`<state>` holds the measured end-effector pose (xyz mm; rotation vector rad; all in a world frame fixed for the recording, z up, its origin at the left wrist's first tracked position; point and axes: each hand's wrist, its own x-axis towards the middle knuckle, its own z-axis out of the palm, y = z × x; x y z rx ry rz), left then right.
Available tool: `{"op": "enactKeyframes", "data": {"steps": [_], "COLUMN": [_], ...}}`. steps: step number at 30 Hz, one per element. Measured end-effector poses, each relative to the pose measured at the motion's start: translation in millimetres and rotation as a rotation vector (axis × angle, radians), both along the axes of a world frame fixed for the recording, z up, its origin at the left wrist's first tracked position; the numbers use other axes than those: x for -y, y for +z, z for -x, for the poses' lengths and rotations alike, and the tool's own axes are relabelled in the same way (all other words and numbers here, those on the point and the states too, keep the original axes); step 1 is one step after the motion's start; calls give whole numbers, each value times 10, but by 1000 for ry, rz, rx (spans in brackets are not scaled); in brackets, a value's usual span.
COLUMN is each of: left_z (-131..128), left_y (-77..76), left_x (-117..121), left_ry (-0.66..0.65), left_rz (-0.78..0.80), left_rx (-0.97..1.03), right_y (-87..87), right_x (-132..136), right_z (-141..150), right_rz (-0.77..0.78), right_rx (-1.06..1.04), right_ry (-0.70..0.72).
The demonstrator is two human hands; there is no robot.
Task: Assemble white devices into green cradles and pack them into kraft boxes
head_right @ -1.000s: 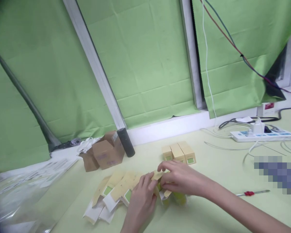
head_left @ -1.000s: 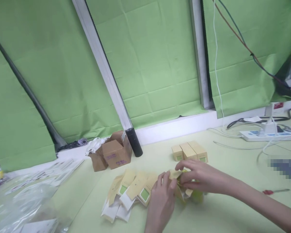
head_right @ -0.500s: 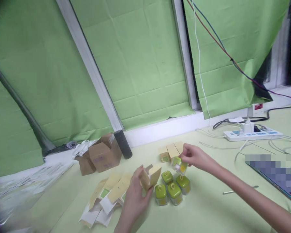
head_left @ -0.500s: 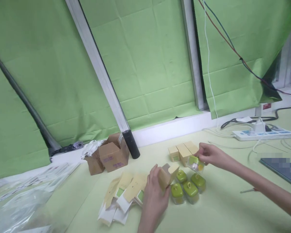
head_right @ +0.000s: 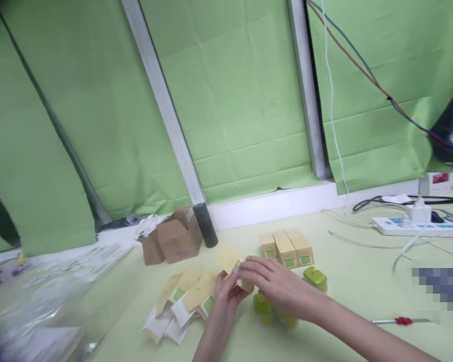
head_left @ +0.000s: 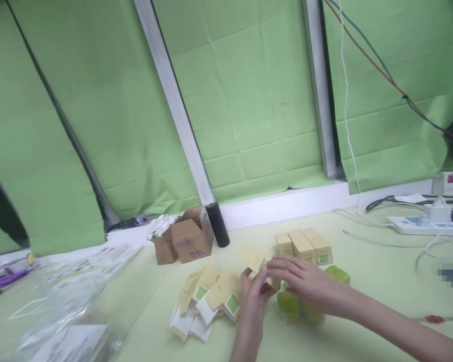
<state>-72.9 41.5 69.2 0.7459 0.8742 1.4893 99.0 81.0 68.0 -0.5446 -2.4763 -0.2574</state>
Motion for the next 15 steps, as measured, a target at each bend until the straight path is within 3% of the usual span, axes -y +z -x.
{"op": "enactKeyframes", "data": {"steps": [4,6,11,15], "left_z": [102,169,361,669], "left_y": [125,187,233,206], "left_x": [0,2,-51,-133], "left_ry": [55,107,205,358], "left_rz": [-22,-47,-60,-29], "left_rx": [71,87,73,-13], "right_y": [46,71,29,-80], "right_x": [-237,-345,-488,-645], "right_z": [246,310,544,743], "right_rz": [-354,-458,-353,-223], "right_rx": [22,16,-92,-118], "right_ry": [89,142,171,71]}}
